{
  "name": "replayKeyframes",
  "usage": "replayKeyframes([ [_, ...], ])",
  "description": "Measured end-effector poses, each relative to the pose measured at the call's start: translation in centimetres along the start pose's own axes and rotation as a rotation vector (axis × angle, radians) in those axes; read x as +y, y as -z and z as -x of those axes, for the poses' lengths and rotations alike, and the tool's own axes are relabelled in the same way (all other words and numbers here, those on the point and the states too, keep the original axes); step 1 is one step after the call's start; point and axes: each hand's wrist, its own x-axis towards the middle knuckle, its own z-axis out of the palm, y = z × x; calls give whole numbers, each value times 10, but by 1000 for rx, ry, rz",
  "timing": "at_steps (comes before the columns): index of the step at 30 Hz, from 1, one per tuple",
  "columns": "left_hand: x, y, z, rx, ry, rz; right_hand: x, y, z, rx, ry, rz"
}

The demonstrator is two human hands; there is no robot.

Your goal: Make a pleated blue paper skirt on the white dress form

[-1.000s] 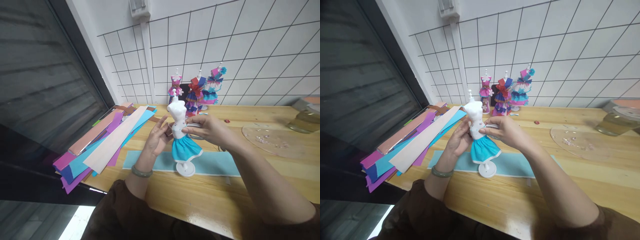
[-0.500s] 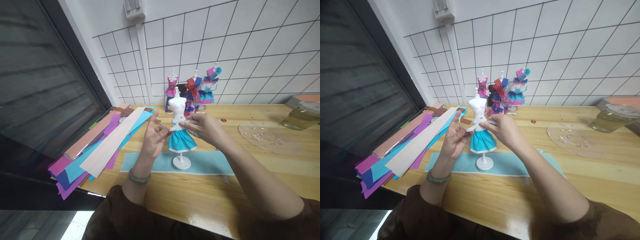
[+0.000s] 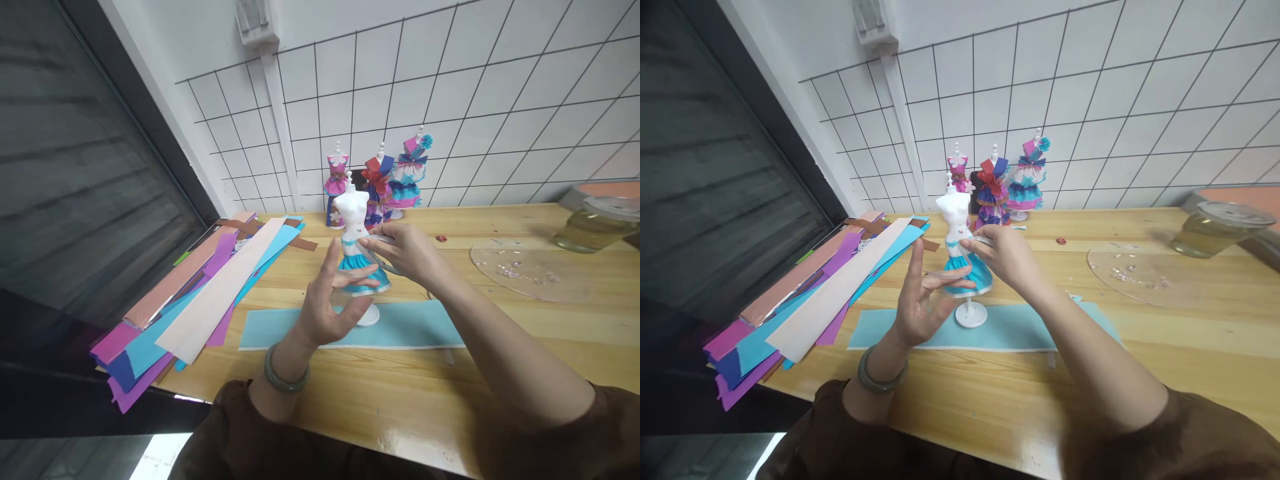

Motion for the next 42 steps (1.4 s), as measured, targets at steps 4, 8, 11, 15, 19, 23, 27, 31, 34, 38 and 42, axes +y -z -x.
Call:
replayKeyframes([
  [4,-7,-2,-1,-71,-136,-204,3,4,-3,54,-18,6],
  [8,-9,-3,4,-234,-275,-383,6,4,-5,122,-1,-11],
  [11,-9,-2,10,-103,-359,-422,7,5,-5,121,7,-63],
  [15,-13,5,1,519,-346,-315,1,7,-3,74,57,-185],
  [19,-20,14,-16,471,-42,-301,-9,3,2,18,94,-258],
  [23,-25,17,-21,316,46,-191,-13,-6,5,11,143,-307],
  [27,-26,15,-20,300,41,-175,-11,-16,6,-21,164,-319],
  [31,-25,17,-19,336,2,-304,-12,-19,7,-36,196,-279],
  [34,-28,23,-18,353,-104,-526,-15,-17,9,-84,202,-245],
  [38,-32,29,-17,355,-267,-790,-18,-15,11,-123,167,-195],
  [42,-34,33,-18,376,-329,-907,-16,-20,11,-62,177,-130],
])
